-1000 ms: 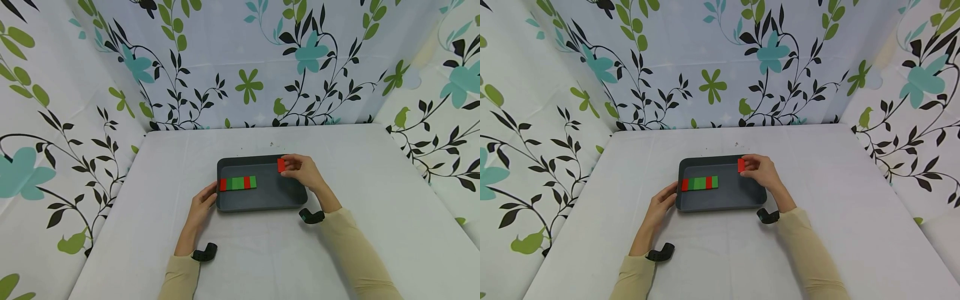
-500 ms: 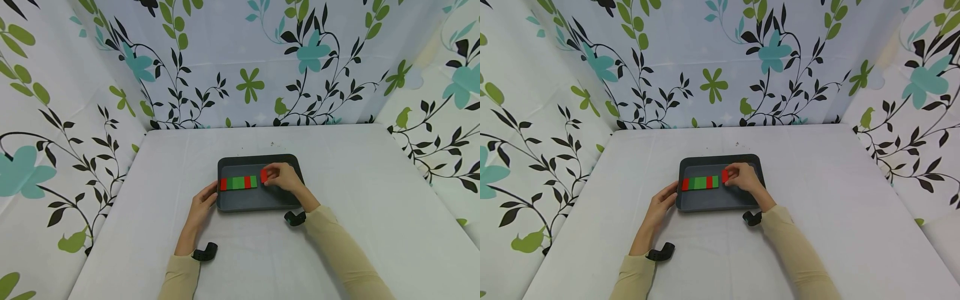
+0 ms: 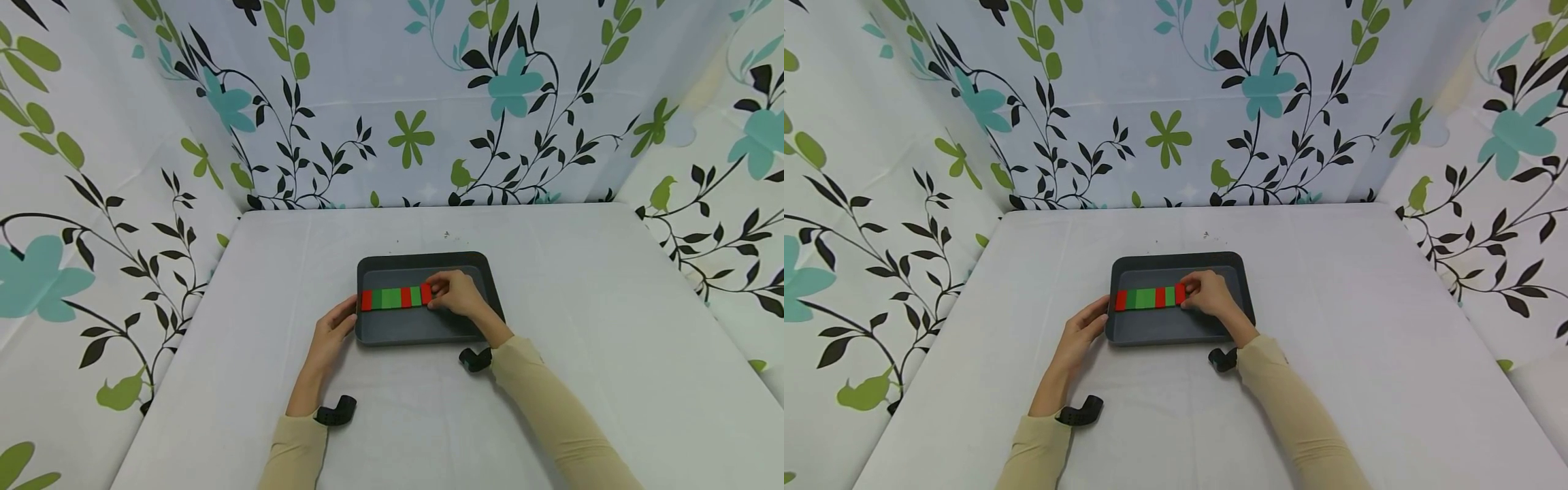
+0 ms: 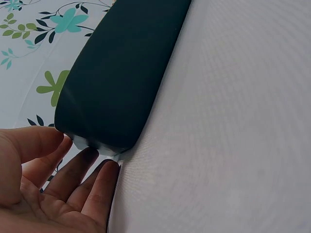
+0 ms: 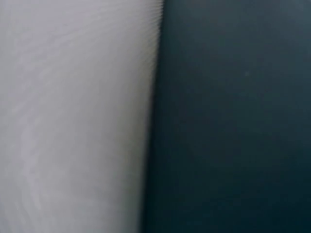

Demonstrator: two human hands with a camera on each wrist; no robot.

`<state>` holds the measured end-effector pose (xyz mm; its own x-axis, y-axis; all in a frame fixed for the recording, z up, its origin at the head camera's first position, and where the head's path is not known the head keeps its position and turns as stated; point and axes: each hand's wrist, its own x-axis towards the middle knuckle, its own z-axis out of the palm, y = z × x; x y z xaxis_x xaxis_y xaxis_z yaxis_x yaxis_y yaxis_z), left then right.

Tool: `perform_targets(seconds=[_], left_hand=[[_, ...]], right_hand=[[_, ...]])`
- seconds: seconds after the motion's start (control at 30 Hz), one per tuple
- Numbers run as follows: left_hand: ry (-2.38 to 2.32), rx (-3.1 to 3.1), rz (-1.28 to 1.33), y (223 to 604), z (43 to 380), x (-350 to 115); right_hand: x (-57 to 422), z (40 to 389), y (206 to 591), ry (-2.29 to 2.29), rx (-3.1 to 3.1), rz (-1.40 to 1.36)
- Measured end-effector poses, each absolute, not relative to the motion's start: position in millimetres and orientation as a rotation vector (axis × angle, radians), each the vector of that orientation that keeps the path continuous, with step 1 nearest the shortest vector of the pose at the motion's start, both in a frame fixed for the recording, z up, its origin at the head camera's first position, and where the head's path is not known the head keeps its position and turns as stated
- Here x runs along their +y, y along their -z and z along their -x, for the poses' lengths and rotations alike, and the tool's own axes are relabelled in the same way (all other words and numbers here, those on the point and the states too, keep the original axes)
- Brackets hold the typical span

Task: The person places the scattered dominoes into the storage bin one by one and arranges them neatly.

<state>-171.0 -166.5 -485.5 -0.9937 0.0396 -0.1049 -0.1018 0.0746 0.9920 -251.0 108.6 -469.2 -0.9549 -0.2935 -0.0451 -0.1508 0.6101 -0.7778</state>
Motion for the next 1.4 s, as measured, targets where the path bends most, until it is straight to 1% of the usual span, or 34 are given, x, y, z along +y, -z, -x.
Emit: perform_targets(seconds=[0.53,1.4], left_hand=[[-2.063,2.231,0.065,485.1,169.9,-166.5],[-2.06,2.23,0.055,486.2,171.5,-168.0]], right_hand=[[105.5,248.6,467.9,1.157,2.712,0.376],[104.4,250.6,472.3,1.21,2.671,0.371]])
